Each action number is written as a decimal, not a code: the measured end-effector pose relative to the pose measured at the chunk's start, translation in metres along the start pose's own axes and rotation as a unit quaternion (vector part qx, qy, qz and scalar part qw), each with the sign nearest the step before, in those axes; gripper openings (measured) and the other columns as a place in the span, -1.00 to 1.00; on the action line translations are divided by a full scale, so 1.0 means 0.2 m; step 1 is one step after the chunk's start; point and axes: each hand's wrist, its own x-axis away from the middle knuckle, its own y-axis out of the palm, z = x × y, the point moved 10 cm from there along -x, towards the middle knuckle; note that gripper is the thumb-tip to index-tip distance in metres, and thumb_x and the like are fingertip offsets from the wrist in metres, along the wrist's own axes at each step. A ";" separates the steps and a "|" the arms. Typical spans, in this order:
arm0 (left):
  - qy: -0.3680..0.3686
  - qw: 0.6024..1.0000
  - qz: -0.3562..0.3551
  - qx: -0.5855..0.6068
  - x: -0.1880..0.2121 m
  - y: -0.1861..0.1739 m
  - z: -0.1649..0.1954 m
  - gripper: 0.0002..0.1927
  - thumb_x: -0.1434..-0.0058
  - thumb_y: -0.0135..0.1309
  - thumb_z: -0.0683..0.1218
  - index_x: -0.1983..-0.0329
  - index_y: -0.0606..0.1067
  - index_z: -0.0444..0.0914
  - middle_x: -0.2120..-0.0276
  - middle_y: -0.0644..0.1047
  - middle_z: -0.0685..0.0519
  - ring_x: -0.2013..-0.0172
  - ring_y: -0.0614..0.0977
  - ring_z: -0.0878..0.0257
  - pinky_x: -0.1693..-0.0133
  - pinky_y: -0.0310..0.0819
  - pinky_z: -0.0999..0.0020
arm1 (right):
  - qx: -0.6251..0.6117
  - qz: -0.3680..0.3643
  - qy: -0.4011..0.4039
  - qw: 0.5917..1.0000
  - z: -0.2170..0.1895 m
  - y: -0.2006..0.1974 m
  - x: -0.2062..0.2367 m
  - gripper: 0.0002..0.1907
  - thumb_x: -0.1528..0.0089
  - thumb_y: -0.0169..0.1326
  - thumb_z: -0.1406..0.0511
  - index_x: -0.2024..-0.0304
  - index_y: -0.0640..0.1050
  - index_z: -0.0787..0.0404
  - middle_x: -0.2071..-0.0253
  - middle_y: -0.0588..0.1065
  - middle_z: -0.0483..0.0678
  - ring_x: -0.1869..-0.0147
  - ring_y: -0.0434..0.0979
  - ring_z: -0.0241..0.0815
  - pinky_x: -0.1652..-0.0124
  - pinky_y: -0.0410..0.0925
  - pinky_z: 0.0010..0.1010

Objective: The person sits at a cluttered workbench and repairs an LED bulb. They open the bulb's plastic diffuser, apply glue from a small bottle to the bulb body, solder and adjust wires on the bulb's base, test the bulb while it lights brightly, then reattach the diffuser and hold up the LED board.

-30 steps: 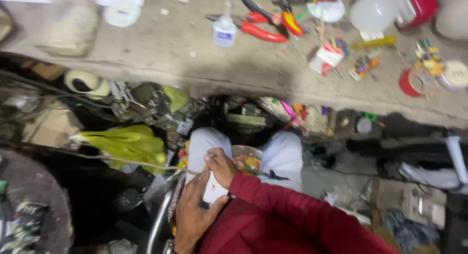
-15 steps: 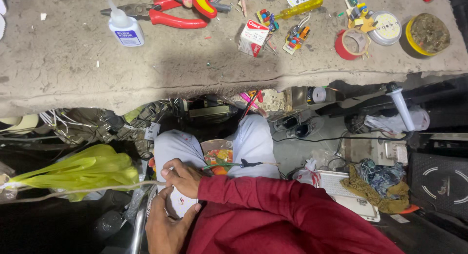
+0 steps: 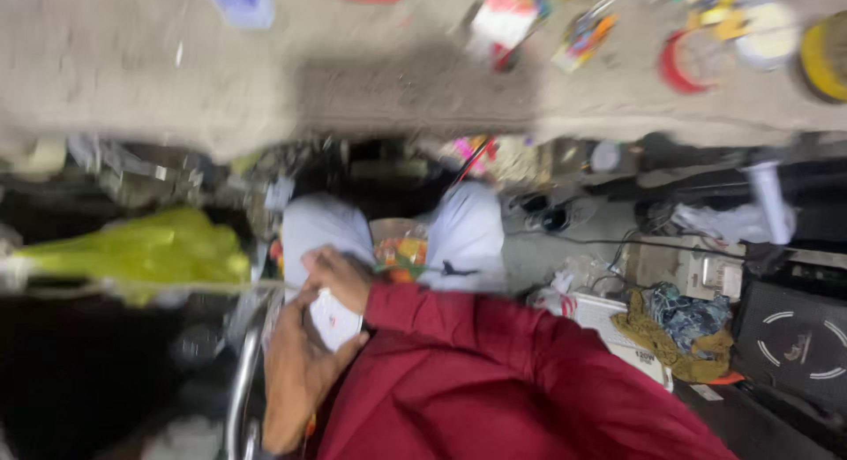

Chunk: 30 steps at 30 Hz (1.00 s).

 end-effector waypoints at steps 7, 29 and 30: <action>-0.013 0.995 0.026 0.098 0.05 -0.08 0.01 -0.16 0.11 0.54 0.01 -0.15 0.32 -0.31 0.09 0.56 -0.17 0.06 0.62 -0.08 0.05 0.50 0.12 | -0.108 -0.153 0.029 0.982 0.05 -0.04 0.12 -0.39 -0.47 -0.24 -0.03 -0.30 0.31 0.33 -0.06 0.54 0.12 -0.11 0.57 -0.10 -0.12 0.44 -0.28; 0.112 0.967 0.155 0.167 -0.06 -0.07 0.12 0.19 0.01 0.61 0.01 -0.50 0.06 -0.34 -0.26 0.44 -0.25 -0.25 0.53 -0.08 -0.32 0.42 0.13 | -0.178 -0.208 -0.029 0.961 -0.10 -0.16 0.26 -0.22 -0.51 -0.30 -0.09 -0.52 0.11 0.39 -0.46 0.30 0.09 -0.54 0.32 -0.07 -0.50 0.20 -0.14; 0.124 0.969 0.151 0.150 -0.07 -0.06 0.13 0.23 0.05 0.63 0.03 -0.49 0.05 -0.35 -0.27 0.42 -0.27 -0.27 0.50 -0.10 -0.30 0.39 0.12 | -0.193 -0.211 -0.027 0.958 -0.11 -0.17 0.27 -0.18 -0.50 -0.31 -0.11 -0.54 0.06 0.37 -0.50 0.26 0.09 -0.59 0.27 -0.07 -0.54 0.16 -0.14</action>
